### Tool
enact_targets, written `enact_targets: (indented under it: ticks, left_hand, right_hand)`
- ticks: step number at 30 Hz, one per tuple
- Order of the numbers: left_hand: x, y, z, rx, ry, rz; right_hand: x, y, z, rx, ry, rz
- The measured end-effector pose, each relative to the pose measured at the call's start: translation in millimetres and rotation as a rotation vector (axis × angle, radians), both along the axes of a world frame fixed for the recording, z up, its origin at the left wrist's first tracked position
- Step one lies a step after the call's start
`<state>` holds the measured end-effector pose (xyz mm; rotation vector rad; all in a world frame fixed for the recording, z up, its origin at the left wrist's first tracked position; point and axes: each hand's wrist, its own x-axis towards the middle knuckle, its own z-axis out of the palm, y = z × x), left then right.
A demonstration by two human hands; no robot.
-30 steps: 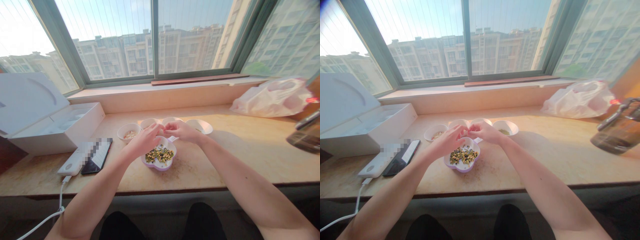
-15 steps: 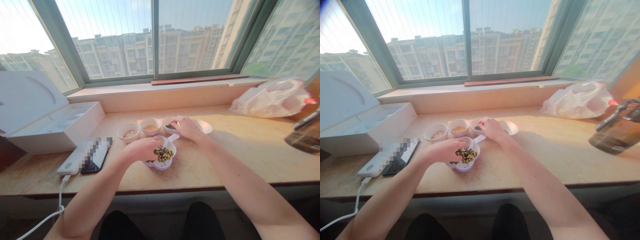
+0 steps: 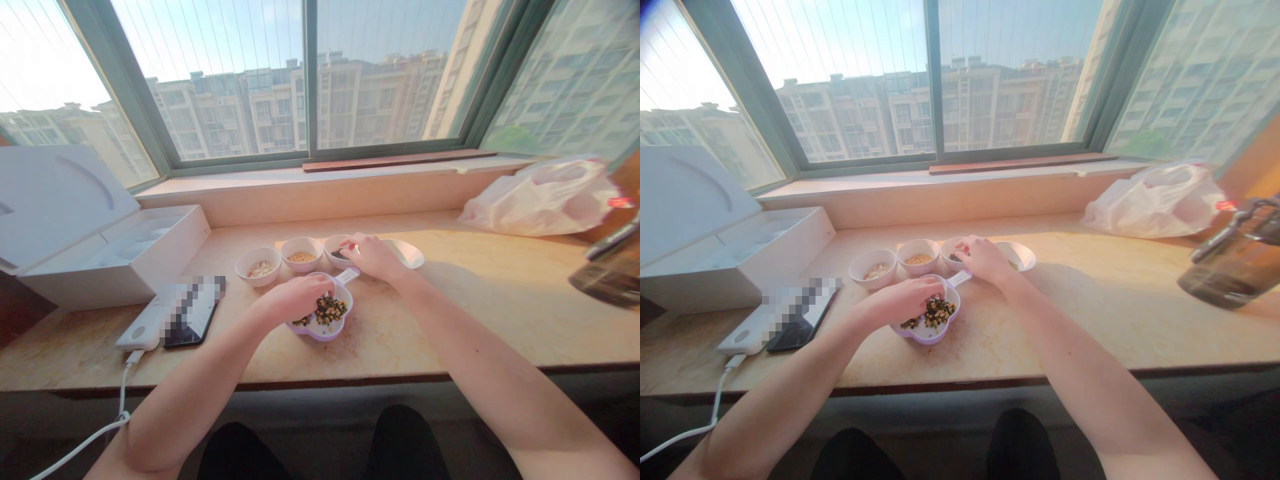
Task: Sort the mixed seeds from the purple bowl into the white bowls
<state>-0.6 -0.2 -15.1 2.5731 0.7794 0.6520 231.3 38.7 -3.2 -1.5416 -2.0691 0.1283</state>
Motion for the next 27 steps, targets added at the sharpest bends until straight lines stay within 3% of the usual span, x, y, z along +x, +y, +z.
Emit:
enact_targets:
  ticks: [4, 8, 14, 17, 21, 27]
  left_hand:
    - [-0.3, -3.3, 10.9, 0.009, 0.112, -0.017]
    - [0.6, -3.8, 18.4, -0.008, -0.081, 0.088]
    - [1.9, -3.2, 28.4, -0.469, -0.672, 0.141]
    - [1.1, -3.8, 35.2, -0.71, -0.873, 0.158]
    - [-1.2, -0.5, 39.6, -0.904, -1.004, 0.153]
    - [-4.2, 3.3, 37.7, -0.984, -1.019, 0.211]
  right_hand:
    - [-1.4, -2.6, 4.1, 0.018, 0.046, -0.006]
    - [-4.2, -6.1, 8.8, 0.042, 0.143, 0.002]
    - [-8.8, -11.4, 11.9, 0.033, 0.253, 0.084]
    - [-11.7, -13.9, 12.7, 0.017, 0.313, 0.124]
    - [-17.6, -17.9, 13.0, -0.019, 0.445, 0.223]
    - [-27.3, -26.8, 11.1, -0.141, 0.574, 0.388]
